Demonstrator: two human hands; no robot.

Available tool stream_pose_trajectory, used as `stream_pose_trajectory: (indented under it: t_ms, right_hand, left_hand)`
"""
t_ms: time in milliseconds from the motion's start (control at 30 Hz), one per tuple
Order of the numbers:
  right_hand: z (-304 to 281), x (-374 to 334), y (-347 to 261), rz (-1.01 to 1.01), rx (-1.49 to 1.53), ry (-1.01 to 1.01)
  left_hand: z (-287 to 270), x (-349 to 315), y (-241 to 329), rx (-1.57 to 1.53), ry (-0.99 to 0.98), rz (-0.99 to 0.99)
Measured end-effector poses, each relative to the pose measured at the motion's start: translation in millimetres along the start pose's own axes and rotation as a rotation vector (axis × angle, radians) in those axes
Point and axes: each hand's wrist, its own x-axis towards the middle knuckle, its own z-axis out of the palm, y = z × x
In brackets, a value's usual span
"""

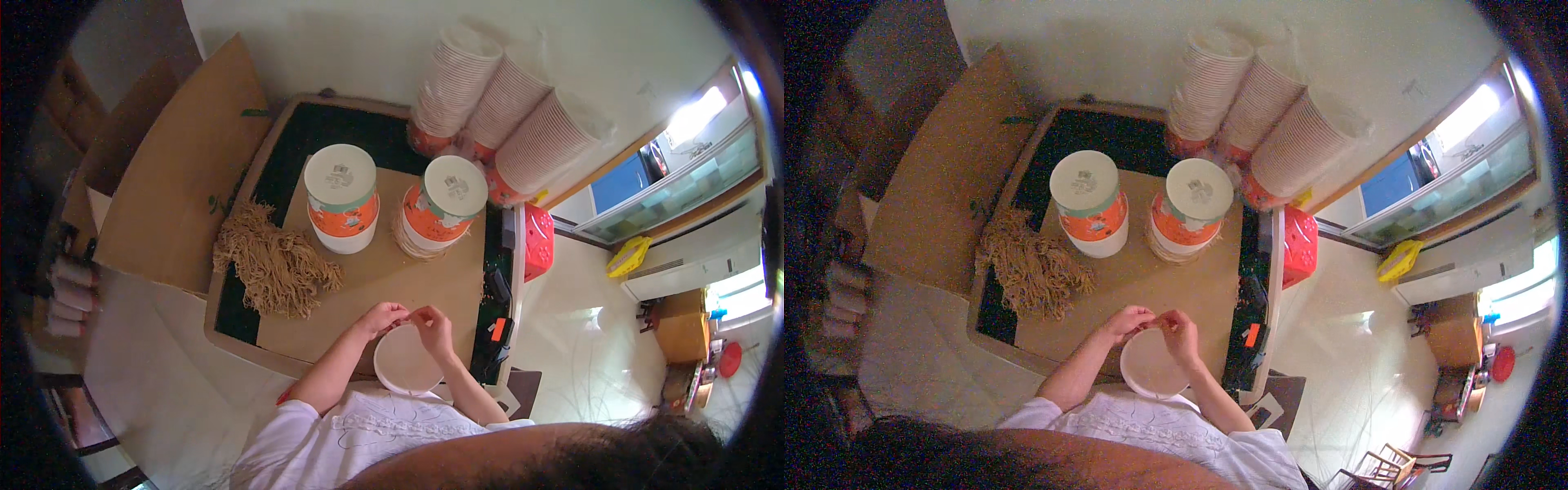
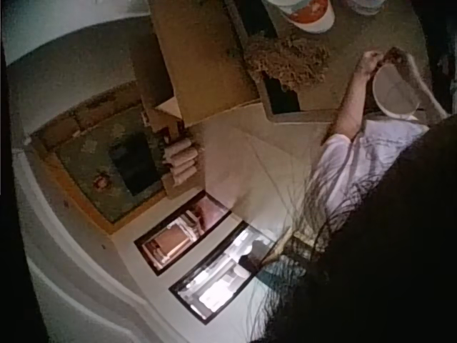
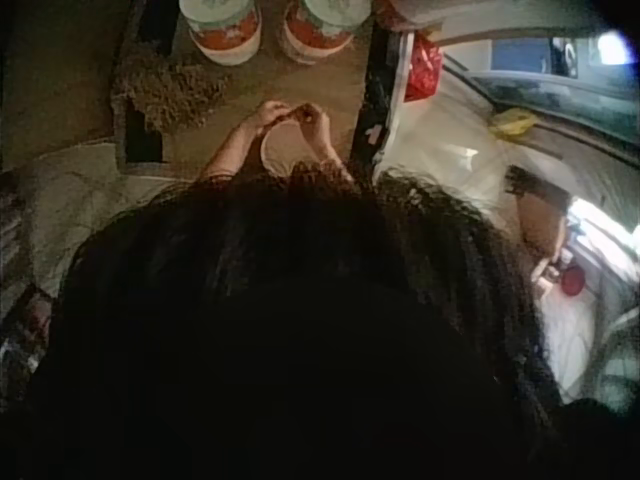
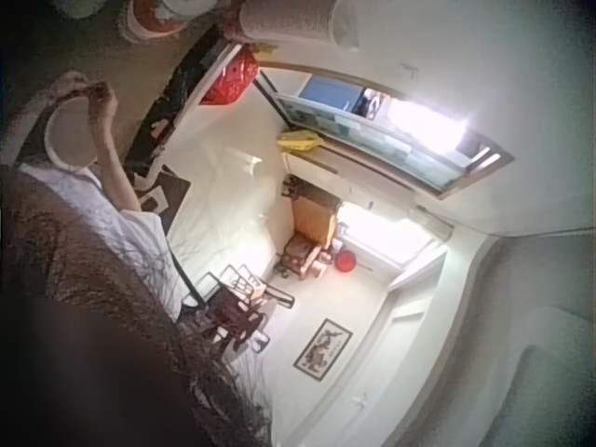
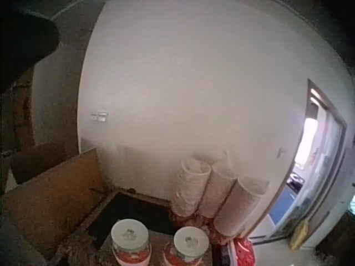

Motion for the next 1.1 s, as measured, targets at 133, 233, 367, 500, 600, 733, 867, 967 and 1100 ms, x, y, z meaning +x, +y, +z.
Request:
stream_pose_trajectory:
  t_ms: [133, 233, 367, 500, 600, 733, 867, 967, 1100]
  right_hand:
    - [2.0, -1.5, 8.9, -0.04, -0.052, 0.078]
    - [0.9, -2.2, 11.9, -0.031, -0.04, 0.096]
    - [1.4, -5.3, 1.9, 0.01, -0.028, 0.071]
    - [5.7, -5.6, 7.9, -0.357, -0.303, 0.162]
    - [6.9, -11.4, 3.3, -0.438, -0.401, 0.254]
    - [7.9, -15.1, 6.9, -0.402, -0.402, 0.213]
    - [6.6, -16.6, 7.7, -0.421, -0.423, 0.187]
    - [6.0, -19.3, 5.7, -0.445, -0.441, 0.198]
    - [2.9, -23.1, 0.5, -0.443, -0.444, 0.166]
  left_hand:
    - [10.0, -1.6, -3.9, 0.138, 0.049, 0.275]
    - [10.2, -1.4, -3.9, 0.128, 0.017, 0.235]
    - [10.2, 0.1, -1.3, -0.055, 0.034, 0.021]
    - [7.9, 6.8, -7.0, -0.082, 0.046, -0.023]
    - [4.6, 10.8, -12.8, -0.145, 0.051, -0.04]
    - [-2.1, 7.7, -15.6, -0.141, -0.032, -0.001]
    - [-1.0, 4.7, -13.6, -0.124, -0.022, -0.017]
    - [1.8, 0.8, -9.3, -0.184, -0.009, -0.013]
    - [-0.7, -0.3, -10.5, -0.162, -0.03, -0.03]
